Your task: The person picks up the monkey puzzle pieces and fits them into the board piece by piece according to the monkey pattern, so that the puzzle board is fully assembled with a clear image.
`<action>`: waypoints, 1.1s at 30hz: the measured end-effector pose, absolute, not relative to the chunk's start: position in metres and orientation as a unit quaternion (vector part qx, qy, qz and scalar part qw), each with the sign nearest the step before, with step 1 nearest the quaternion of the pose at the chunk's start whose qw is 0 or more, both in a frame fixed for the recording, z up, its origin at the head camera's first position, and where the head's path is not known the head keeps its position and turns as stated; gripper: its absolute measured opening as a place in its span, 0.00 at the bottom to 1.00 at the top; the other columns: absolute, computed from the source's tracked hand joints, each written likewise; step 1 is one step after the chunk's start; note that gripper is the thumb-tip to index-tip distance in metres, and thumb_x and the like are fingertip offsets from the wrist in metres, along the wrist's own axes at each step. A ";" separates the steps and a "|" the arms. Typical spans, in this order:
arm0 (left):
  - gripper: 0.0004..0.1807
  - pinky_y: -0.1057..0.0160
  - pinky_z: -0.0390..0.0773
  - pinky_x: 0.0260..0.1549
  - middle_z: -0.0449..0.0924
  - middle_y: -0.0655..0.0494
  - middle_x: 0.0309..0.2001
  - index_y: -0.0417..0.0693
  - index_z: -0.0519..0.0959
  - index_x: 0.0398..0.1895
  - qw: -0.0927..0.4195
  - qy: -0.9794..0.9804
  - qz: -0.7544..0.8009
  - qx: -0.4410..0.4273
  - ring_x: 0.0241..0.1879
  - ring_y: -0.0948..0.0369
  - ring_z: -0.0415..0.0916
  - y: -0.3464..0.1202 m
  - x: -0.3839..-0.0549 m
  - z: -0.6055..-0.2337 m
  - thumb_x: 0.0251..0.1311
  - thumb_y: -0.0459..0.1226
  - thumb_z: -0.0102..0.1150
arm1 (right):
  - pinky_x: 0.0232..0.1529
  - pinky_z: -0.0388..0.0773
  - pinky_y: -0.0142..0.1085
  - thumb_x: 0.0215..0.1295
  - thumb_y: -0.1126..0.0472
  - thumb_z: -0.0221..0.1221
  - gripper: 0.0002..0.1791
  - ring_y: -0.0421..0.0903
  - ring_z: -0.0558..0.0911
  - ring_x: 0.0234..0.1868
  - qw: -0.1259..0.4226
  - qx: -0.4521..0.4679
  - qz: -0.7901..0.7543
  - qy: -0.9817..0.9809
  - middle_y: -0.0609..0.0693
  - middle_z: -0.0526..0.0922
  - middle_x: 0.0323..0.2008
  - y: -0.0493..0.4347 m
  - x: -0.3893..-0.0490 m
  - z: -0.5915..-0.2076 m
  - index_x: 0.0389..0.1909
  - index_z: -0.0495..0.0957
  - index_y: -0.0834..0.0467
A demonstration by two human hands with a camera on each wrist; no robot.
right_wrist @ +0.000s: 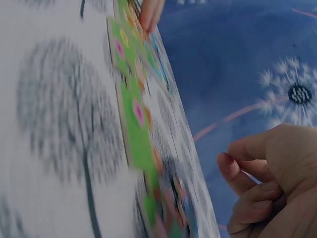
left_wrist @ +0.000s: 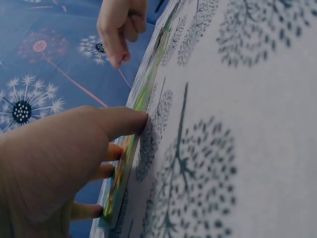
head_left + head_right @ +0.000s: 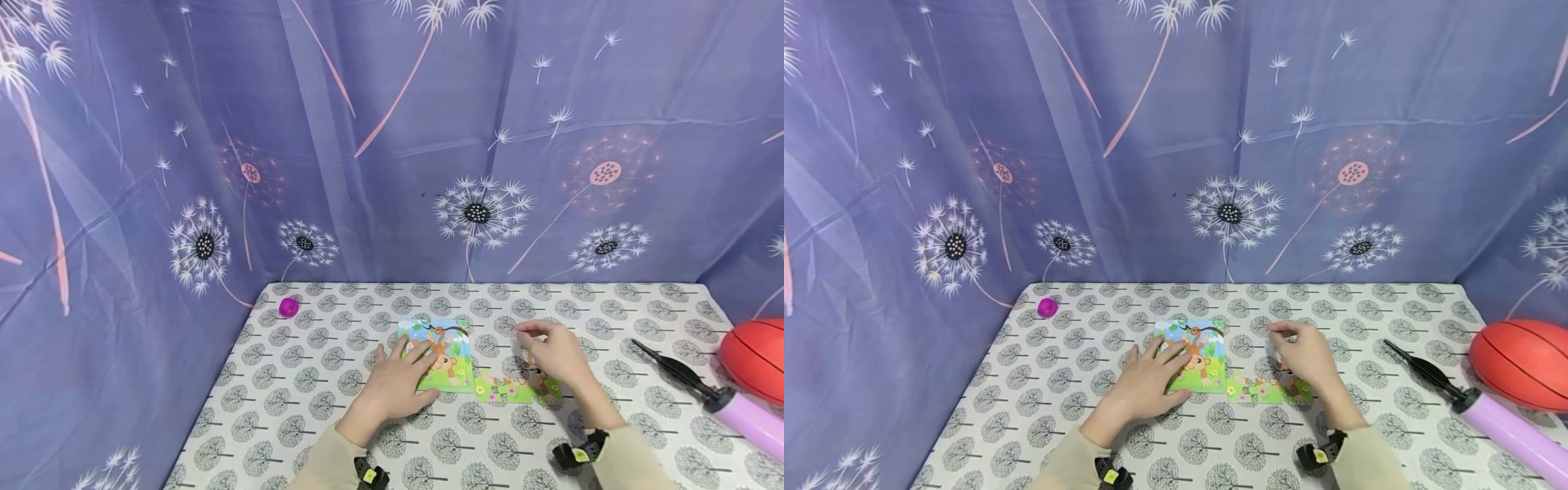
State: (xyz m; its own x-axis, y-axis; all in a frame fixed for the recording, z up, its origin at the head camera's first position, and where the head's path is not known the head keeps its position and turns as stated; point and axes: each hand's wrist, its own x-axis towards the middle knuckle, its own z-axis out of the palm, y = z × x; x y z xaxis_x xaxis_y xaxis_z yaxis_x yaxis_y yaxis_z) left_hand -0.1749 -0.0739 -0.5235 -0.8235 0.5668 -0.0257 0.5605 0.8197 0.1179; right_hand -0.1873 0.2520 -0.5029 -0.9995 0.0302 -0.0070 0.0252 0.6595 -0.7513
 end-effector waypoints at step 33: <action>0.38 0.22 0.62 0.62 0.55 0.61 0.81 0.69 0.65 0.79 0.032 0.949 0.054 0.309 0.78 0.38 0.51 -0.074 -0.177 -0.521 0.69 0.66 0.51 | 0.39 0.78 0.45 0.58 0.40 0.74 0.37 0.50 0.79 0.39 -0.078 -0.019 0.318 -0.945 0.53 0.82 0.43 0.291 -0.167 -0.511 0.56 0.77 0.63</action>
